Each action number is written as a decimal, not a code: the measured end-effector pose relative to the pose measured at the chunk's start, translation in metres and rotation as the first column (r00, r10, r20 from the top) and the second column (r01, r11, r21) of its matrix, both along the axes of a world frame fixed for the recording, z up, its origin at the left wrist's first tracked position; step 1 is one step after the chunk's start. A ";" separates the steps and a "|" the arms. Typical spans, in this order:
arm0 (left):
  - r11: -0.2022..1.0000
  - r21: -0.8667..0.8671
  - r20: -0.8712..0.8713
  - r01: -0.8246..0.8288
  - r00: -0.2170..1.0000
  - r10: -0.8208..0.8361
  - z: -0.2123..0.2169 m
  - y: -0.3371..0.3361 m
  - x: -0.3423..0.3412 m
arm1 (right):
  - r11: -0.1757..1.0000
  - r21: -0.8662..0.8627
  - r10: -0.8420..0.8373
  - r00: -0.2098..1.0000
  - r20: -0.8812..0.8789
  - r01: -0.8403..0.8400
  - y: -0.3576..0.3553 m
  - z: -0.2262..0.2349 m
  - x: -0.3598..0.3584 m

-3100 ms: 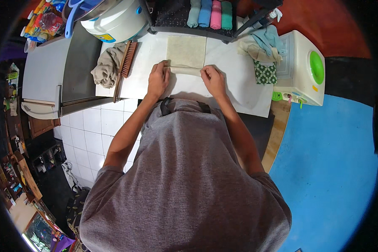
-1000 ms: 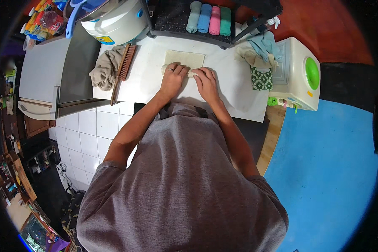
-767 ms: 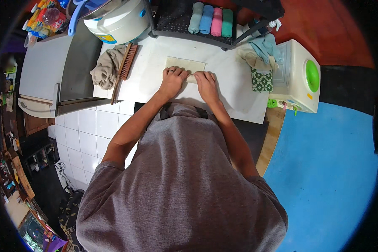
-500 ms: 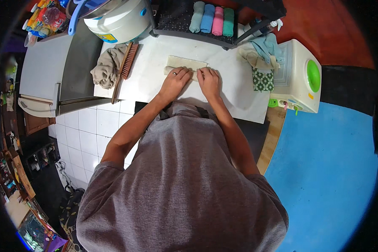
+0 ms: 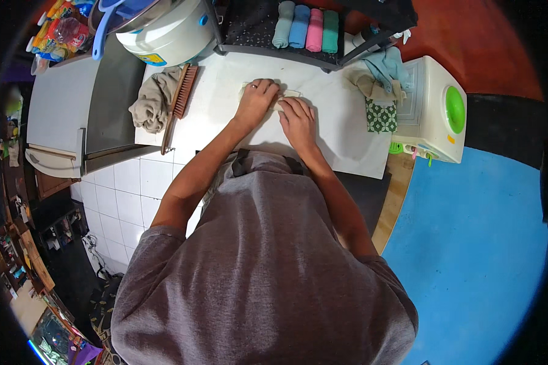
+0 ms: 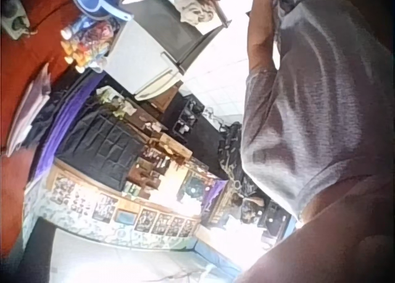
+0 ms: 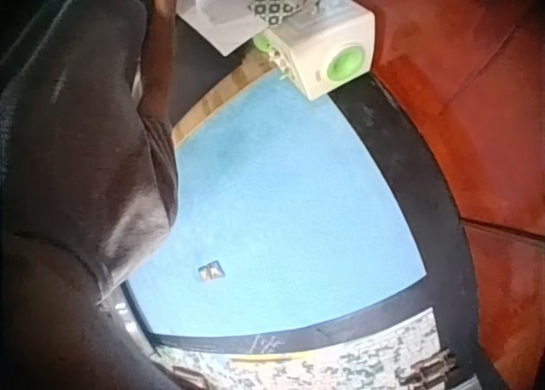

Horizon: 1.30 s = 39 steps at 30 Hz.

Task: Brushing a piece of light fabric with a handheld brush on a counter and then folding it neatly.

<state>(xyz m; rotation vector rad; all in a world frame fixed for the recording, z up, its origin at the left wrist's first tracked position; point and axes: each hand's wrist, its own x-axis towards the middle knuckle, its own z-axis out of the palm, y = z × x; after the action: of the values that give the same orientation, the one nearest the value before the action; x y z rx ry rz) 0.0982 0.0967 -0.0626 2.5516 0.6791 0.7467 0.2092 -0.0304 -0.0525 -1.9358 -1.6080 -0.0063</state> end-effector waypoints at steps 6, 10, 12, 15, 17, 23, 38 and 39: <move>0.992 0.071 0.025 0.100 0.994 -0.102 0.016 -0.022 -0.020 | 0.999 -0.051 0.010 0.999 0.047 -0.008 0.006 -0.009 0.011; 0.983 0.094 -0.046 0.158 0.987 -0.154 0.000 0.001 -0.017 | 0.995 -0.095 0.012 1.000 -0.005 -0.012 0.017 -0.009 0.021; 0.985 -0.025 -0.073 0.169 0.983 -0.171 -0.005 0.013 -0.009 | 0.995 -0.097 0.032 0.998 -0.048 -0.037 0.026 -0.007 0.027; 0.973 -0.148 -0.078 0.177 0.979 -0.190 -0.007 0.022 -0.001 | 0.986 0.026 -0.158 0.977 -0.142 0.163 0.034 0.002 0.035; 0.972 -0.153 -0.059 0.179 0.980 -0.190 -0.004 0.023 0.004 | 0.913 -0.372 -0.326 0.850 -0.414 0.169 0.031 0.011 0.051; 0.947 -0.321 -0.317 0.014 0.941 -0.121 0.006 0.007 0.011 | 0.928 -0.364 -0.371 -0.114 -0.922 -0.076 0.008 -0.005 0.020; 0.142 -0.944 0.312 0.297 0.945 0.100 0.060 -0.041 -0.017 | 0.990 -0.133 -0.138 0.128 -0.982 0.049 0.014 0.057 0.010; 0.145 -0.944 0.312 0.298 0.946 0.084 0.070 -0.041 -0.015 | 0.992 -0.124 -0.127 0.246 -0.961 0.027 0.013 0.058 0.015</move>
<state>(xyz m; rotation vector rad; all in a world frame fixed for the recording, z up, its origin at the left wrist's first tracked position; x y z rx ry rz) 0.0833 0.0558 0.0069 1.1320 0.5566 0.3445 0.2239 -0.0171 0.0050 -1.4477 -0.5959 1.0634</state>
